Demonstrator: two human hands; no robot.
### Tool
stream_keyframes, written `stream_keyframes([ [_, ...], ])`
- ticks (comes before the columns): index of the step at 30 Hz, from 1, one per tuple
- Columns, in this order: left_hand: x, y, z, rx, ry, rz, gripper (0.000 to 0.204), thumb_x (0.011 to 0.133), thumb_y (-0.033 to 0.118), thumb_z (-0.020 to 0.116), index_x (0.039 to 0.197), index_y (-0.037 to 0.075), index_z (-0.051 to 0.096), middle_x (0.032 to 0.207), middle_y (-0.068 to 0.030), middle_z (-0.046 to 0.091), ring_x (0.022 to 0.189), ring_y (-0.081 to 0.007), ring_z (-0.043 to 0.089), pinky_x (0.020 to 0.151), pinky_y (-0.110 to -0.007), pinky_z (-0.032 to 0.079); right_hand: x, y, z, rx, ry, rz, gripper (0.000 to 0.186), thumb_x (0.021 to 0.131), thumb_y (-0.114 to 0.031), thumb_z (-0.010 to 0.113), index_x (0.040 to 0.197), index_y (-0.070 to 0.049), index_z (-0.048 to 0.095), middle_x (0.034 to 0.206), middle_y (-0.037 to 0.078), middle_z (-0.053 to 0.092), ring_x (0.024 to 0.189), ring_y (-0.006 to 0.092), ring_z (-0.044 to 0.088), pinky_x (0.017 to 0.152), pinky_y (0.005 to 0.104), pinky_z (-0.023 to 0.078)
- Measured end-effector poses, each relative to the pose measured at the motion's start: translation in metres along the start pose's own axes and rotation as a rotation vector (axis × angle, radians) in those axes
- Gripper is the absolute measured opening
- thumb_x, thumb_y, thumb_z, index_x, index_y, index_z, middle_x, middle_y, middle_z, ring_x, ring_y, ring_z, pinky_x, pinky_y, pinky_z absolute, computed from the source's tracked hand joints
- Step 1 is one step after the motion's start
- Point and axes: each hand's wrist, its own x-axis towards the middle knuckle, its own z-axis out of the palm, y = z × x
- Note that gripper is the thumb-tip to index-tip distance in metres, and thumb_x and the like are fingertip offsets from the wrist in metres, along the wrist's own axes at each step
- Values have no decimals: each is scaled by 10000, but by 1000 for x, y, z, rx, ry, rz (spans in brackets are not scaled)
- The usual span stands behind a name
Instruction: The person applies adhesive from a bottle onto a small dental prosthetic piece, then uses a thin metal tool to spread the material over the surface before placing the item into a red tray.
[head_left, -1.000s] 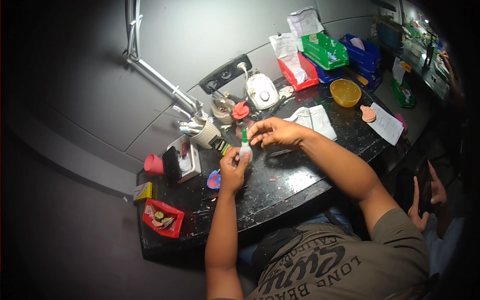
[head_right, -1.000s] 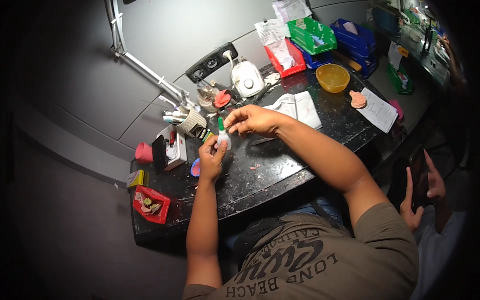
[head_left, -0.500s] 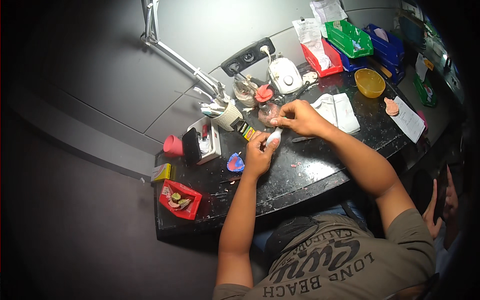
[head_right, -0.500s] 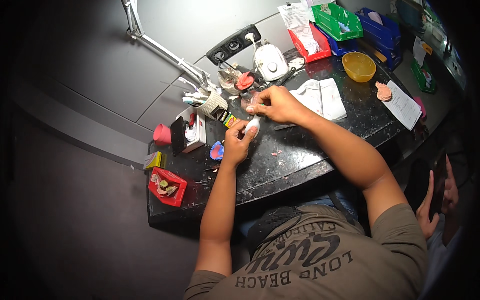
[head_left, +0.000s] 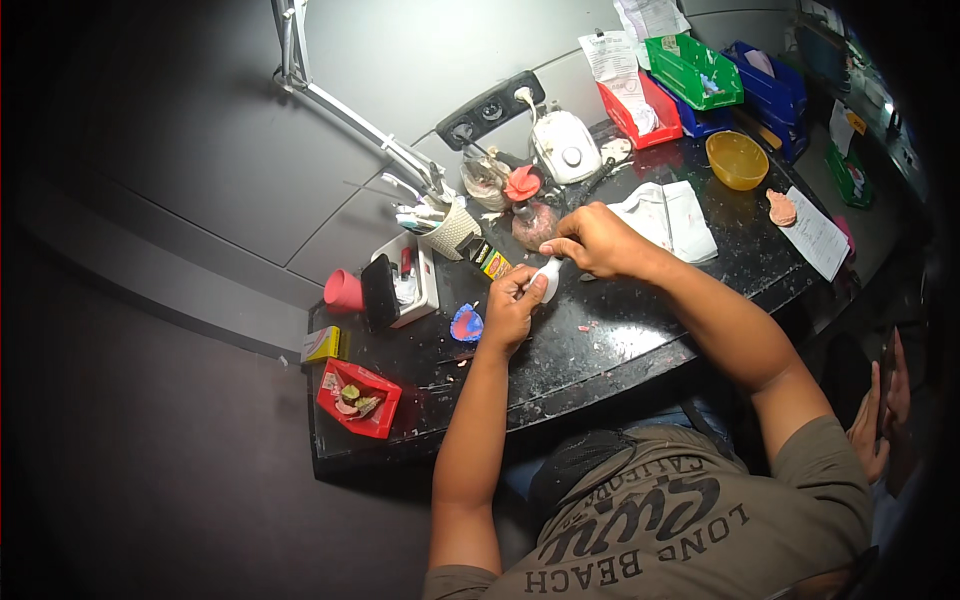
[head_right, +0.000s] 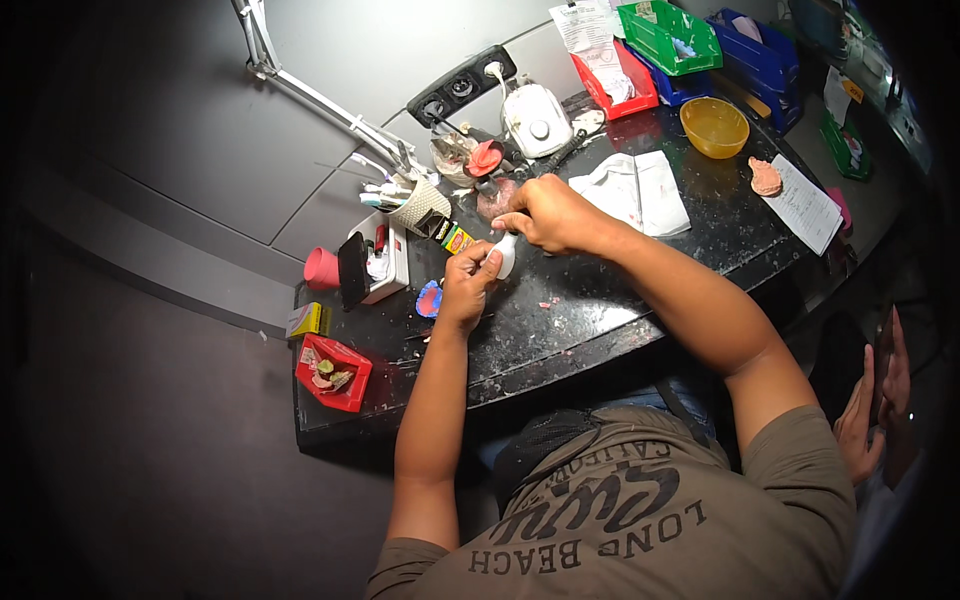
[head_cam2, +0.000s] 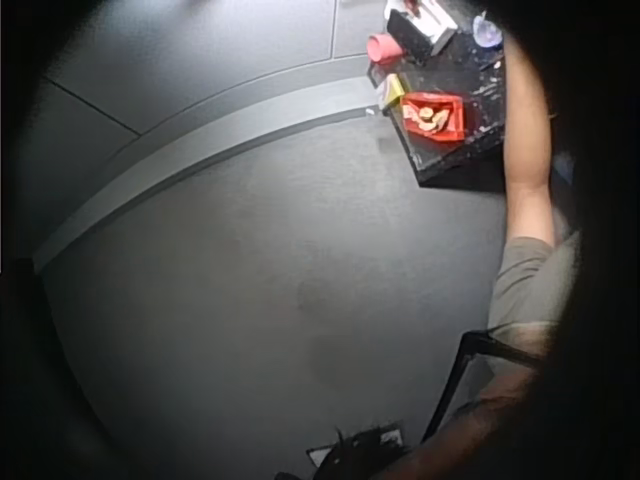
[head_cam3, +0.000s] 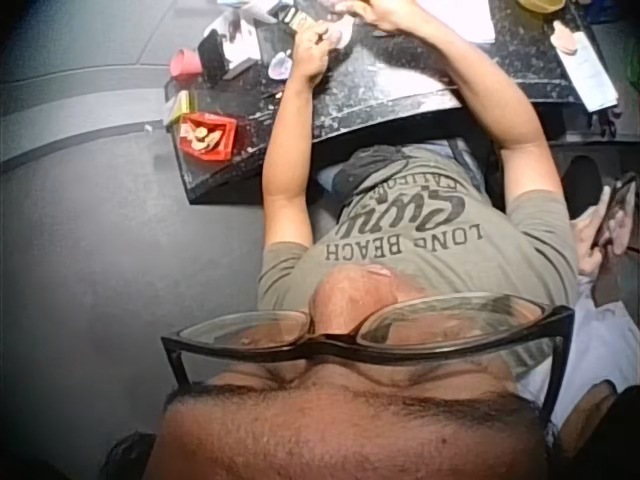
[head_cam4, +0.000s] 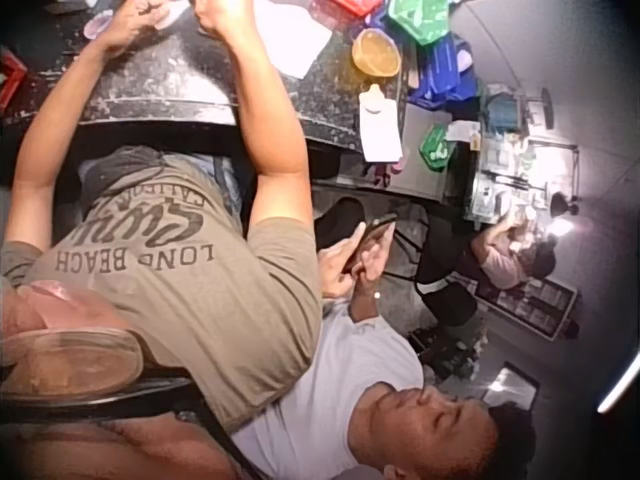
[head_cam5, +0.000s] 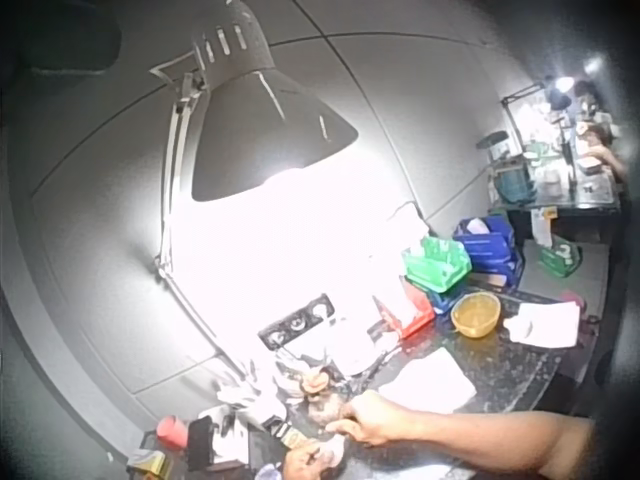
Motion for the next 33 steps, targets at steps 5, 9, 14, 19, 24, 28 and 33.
stream_keyframes([
  [5, 0, 2, -3, -411, -208, -157, 286, 984, 329, 602, 860, 73, 635, 763, 19, 569, 652, -69, 476, 570, -237, 356, -1, 2, -2, 57, 49, -322, 221, 864, -186, 722, 816, 23, 665, 719, 206, 620, 657, 355, 617, 602, 407, 463],
  [9, 0, 3, -5, -450, -174, -176, 300, 984, 352, 595, 892, 68, 627, 758, 14, 576, 648, -77, 479, 578, -240, 362, 4, 10, -5, 139, 37, -423, 134, 844, -109, 722, 889, 1, 659, 810, 179, 651, 750, 344, 647, 667, 385, 497],
  [14, 1, 0, -14, -370, -117, -115, 290, 988, 291, 588, 970, 4, 630, 780, -15, 586, 646, -94, 497, 587, -242, 395, 7, 15, -24, 71, 129, -333, 133, 822, -54, 723, 918, -3, 647, 852, 154, 678, 840, 317, 678, 753, 365, 517],
  [19, 3, 5, -10, -313, -26, -93, 287, 987, 263, 603, 1048, -13, 651, 796, 5, 583, 651, -63, 481, 572, -231, 397, 4, 45, -45, -518, -125, 215, 216, 764, -167, 800, 852, -19, 669, 876, 203, 696, 878, 384, 677, 755, 439, 532],
  [24, 0, 13, -4, -325, 12, -93, 308, 981, 288, 627, 1062, -5, 677, 800, 5, 584, 632, -67, 464, 567, -230, 375, 3, 49, -45, -637, -236, 245, 329, 705, -227, 850, 876, -6, 676, 928, 207, 702, 931, 378, 681, 782, 436, 543],
  [28, -1, 11, -5, -324, -3, -96, 322, 987, 297, 614, 1114, 6, 666, 815, 15, 585, 652, -57, 468, 571, -227, 388, 1, 32, -46, -308, 135, -17, 407, 692, -280, 871, 939, -21, 677, 978, 152, 709, 912, 314, 685, 790, 391, 532],
  [33, 0, 8, -3, -377, -22, -100, 338, 992, 304, 601, 1164, 17, 645, 820, 23, 582, 664, -55, 467, 587, -237, 407, 2, 14, -14, 264, -58, -283, 389, 699, -241, 888, 967, -30, 702, 892, 47, 702, 754, 134, 621, 696, 299, 509],
])
